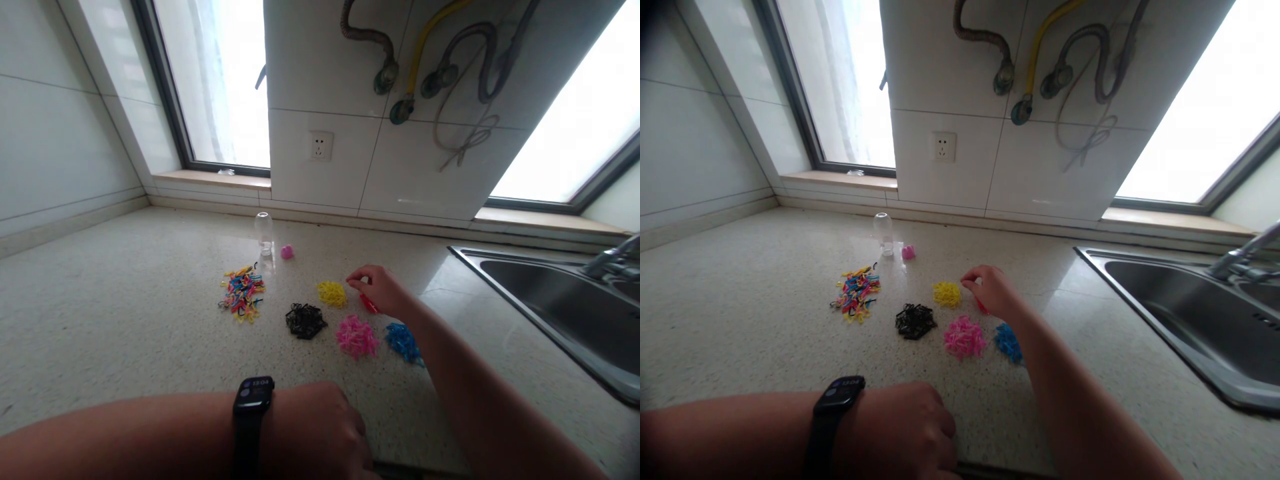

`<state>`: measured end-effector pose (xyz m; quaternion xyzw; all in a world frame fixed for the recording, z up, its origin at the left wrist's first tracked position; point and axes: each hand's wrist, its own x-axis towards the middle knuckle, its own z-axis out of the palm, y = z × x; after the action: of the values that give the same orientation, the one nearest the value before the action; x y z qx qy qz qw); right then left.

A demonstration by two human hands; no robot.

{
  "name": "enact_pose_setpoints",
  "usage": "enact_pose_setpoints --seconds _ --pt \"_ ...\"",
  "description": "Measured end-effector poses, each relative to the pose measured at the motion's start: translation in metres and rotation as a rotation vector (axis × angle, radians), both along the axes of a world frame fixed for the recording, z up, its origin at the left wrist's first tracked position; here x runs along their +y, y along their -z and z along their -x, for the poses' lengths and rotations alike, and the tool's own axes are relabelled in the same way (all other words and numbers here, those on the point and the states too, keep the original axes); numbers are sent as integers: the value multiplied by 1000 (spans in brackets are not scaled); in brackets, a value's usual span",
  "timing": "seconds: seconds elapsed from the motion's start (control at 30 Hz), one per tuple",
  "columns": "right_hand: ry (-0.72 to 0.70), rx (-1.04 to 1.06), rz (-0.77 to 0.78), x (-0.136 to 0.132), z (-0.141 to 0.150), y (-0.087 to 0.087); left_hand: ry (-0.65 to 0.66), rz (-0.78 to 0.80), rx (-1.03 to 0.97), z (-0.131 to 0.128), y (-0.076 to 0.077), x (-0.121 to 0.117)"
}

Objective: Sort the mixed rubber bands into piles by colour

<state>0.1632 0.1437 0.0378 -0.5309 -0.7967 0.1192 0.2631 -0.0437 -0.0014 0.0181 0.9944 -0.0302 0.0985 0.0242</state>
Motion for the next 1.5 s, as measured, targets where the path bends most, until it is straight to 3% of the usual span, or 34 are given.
enact_pose_setpoints --seconds 0.23,0.37,0.5,0.77,1.1,1.5 --pt "284 40 -121 22 -54 3 -7 -7 -5 1 -1 0" --pt "386 213 -45 38 -84 15 -10 -20 -2 1 -3 -1" --pt "317 387 133 41 -91 23 -16 -24 -9 1 -1 -2" --pt "96 487 332 31 -95 23 -12 -18 -5 1 -4 -2" --pt "76 439 318 41 -98 32 4 9 -9 -2 -1 0" --pt "115 347 288 40 -93 29 -3 -2 -3 0 -1 -2"
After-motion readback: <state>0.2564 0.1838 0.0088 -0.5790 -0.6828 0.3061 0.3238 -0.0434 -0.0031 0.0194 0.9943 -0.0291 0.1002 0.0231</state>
